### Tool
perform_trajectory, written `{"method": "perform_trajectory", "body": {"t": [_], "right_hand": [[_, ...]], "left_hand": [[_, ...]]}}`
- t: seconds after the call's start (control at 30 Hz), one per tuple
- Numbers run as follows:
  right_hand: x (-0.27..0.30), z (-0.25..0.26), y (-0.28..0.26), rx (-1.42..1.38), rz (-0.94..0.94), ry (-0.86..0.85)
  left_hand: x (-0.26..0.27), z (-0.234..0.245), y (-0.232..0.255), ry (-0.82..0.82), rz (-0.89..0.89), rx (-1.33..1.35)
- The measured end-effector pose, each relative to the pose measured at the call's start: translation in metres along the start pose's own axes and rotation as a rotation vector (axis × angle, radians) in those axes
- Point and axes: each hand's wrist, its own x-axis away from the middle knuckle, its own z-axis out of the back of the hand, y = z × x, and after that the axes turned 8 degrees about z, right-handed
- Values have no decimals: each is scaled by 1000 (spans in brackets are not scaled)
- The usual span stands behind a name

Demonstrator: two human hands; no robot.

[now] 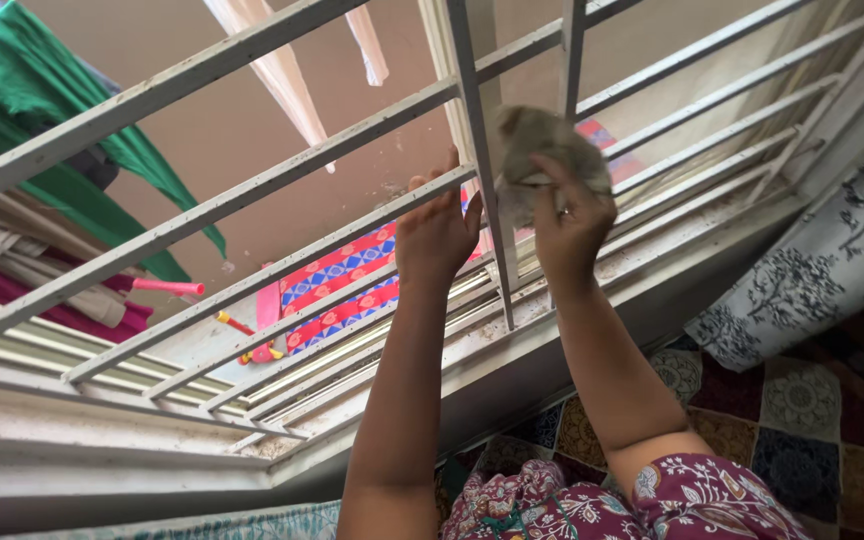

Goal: The person wipes the metal bars of a window grille using a cloth. They systematically clean the horizontal and vertical bars, moving the cloth back and forth across the surface.

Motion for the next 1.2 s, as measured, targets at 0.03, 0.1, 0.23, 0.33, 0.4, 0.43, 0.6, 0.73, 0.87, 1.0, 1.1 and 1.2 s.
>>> {"method": "perform_trajectory", "body": {"t": [0.03,0.1,0.23,0.33,0.4,0.43,0.6,0.73,0.87,1.0,1.1,1.2], "right_hand": [[0,-2,1,6,-189,34],[-3,-19,3,22,238,181],[-34,-47,18,-155,602,-13],[-48,-51,36,79,672,-199],[-41,-56,45,-87,651,-260],[-33,-56,49,-170,637,-291],[29,-49,78,-120,318,-376],[95,-38,114,-146,335,-493],[146,-32,154,213,581,-672],[128,-44,158,130,586,-569],[76,-53,129,29,523,-477],[14,-47,82,-2,619,-386]], "left_hand": [[-1,-1,0,-14,37,14],[-3,-6,-2,53,40,38],[-3,-11,-4,25,68,89],[-12,-7,-9,-164,112,135],[-15,-6,-10,-248,160,179],[-16,-6,-10,-292,184,200],[-10,-19,-12,-162,110,79],[-9,-18,-11,-132,133,131],[-14,-6,-3,-231,180,84],[-11,1,1,-210,209,117],[-11,0,1,-143,201,102],[-10,-5,-2,-122,201,98]]}}
